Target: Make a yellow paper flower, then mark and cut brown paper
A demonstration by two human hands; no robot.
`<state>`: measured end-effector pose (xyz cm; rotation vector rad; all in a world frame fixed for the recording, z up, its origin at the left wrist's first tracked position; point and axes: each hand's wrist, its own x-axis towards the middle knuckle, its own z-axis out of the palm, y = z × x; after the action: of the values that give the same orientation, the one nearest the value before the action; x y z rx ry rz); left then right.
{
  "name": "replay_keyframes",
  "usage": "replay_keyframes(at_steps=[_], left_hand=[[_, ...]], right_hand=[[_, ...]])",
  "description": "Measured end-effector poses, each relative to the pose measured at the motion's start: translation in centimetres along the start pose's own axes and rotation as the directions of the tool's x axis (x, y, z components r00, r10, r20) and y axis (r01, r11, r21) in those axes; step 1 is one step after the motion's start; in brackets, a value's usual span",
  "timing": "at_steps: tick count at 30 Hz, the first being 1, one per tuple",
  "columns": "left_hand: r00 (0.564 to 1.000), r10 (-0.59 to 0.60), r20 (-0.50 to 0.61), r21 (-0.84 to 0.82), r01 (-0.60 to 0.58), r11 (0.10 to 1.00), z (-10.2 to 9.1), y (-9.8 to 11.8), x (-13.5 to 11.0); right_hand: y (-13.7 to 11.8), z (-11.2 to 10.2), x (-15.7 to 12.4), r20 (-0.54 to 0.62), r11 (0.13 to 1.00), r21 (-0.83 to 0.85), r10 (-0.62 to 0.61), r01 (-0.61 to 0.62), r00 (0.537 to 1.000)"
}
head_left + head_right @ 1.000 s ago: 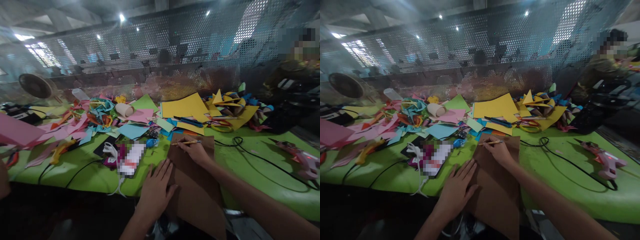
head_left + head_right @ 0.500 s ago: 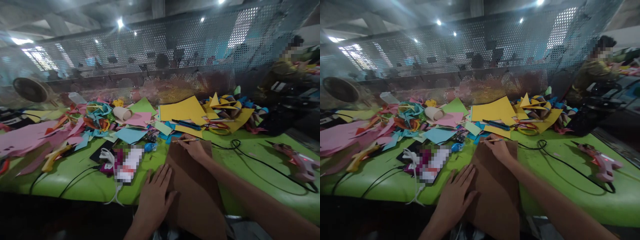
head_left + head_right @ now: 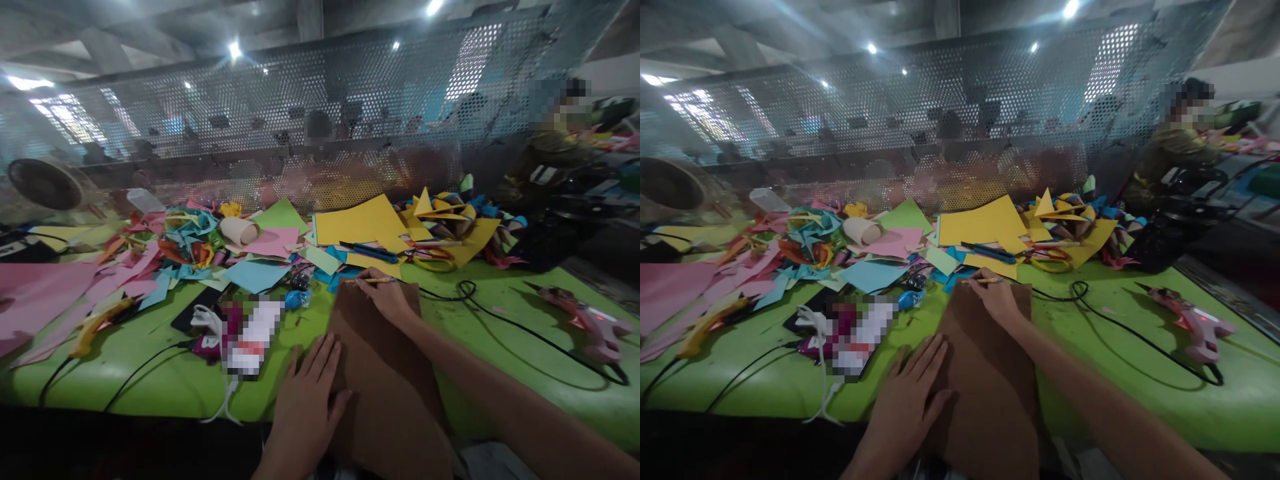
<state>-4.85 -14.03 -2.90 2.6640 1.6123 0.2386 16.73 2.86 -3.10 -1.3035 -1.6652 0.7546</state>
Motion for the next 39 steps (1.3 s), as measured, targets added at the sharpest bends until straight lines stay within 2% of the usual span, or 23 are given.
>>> replay_keyframes(at_steps=[9, 20, 39], left_hand=[[1.000, -0.005, -0.017, 0.012, 0.005, 1.000, 0.3, 0.0, 0.0], [0.999, 0.015, -0.047, 0.043, -0.013, 0.999, 0.5, -0.3, -0.1], [0.992, 0.050, -0.114, 0.086, -0.040, 0.996, 1.0, -0.5, -0.1]], right_hand=[[0.1, -0.6, -0.2, -0.067, 1.000, -0.022, 0.009, -0.010, 0.998], [0.1, -2.4, -1.3, -0.137, 0.995, -0.083, 0.036, -0.048, 0.990], [1.2, -5.5, -3.2, -0.176, 0.995, -0.075, 0.057, -0.071, 0.983]])
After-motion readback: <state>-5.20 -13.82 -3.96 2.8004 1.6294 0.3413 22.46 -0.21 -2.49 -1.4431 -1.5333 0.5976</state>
